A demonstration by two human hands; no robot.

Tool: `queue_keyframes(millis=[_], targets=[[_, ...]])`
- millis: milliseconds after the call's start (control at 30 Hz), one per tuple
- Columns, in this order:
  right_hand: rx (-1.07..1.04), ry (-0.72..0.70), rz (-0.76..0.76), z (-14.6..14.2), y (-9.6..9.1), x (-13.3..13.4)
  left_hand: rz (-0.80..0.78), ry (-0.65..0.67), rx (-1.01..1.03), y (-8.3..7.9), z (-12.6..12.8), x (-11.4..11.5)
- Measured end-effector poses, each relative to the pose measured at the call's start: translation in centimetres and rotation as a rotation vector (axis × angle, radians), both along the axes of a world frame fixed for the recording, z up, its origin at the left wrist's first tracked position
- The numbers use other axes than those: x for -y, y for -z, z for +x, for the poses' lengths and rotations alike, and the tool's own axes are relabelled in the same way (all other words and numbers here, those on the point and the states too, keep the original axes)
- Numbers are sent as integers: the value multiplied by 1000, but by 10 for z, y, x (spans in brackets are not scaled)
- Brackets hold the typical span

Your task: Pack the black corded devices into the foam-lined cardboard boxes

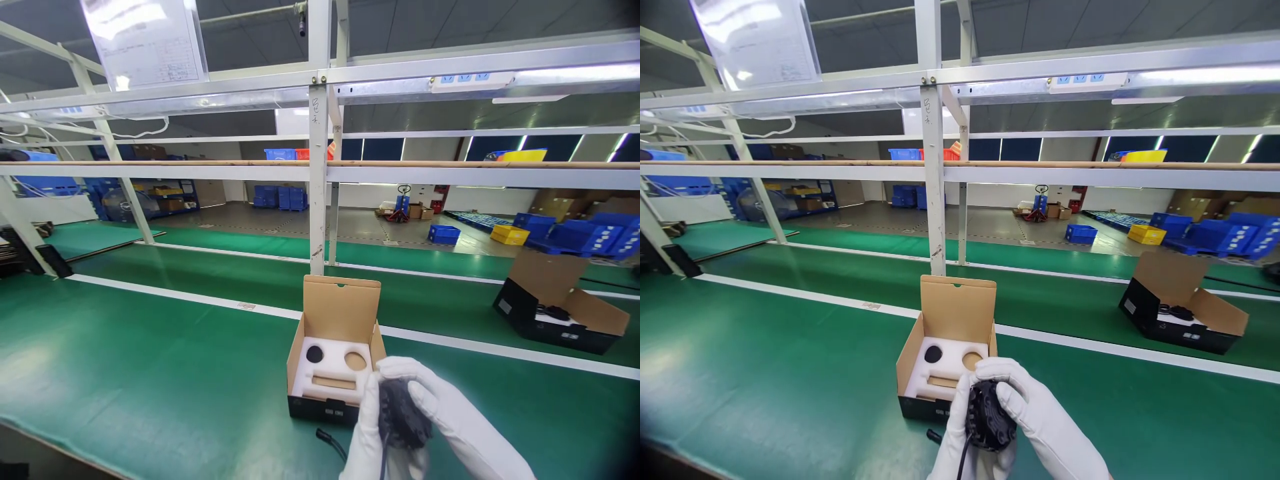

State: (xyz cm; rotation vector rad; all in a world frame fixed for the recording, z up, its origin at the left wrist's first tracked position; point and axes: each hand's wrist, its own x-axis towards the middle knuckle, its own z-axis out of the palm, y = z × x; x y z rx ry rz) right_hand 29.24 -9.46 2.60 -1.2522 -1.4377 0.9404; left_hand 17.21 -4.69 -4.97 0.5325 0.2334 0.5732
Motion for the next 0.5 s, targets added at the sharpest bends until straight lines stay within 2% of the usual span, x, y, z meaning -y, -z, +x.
queue_keyframes(millis=[100, 200, 367, 500], targets=[[-9, 2, 5, 2, 0, -1, -18, 18, -52, 0, -2, 2], [-19, 31, 14, 1, 2, -1, -23, -22, -82, -4, -2, 4], [-41, 63, -6, 6, 16, -4, 33, -36, 15, -11, -6, 2], [-23, 84, 10, 13, 21, 0, 44, -123, 108, -5, -8, -5]])
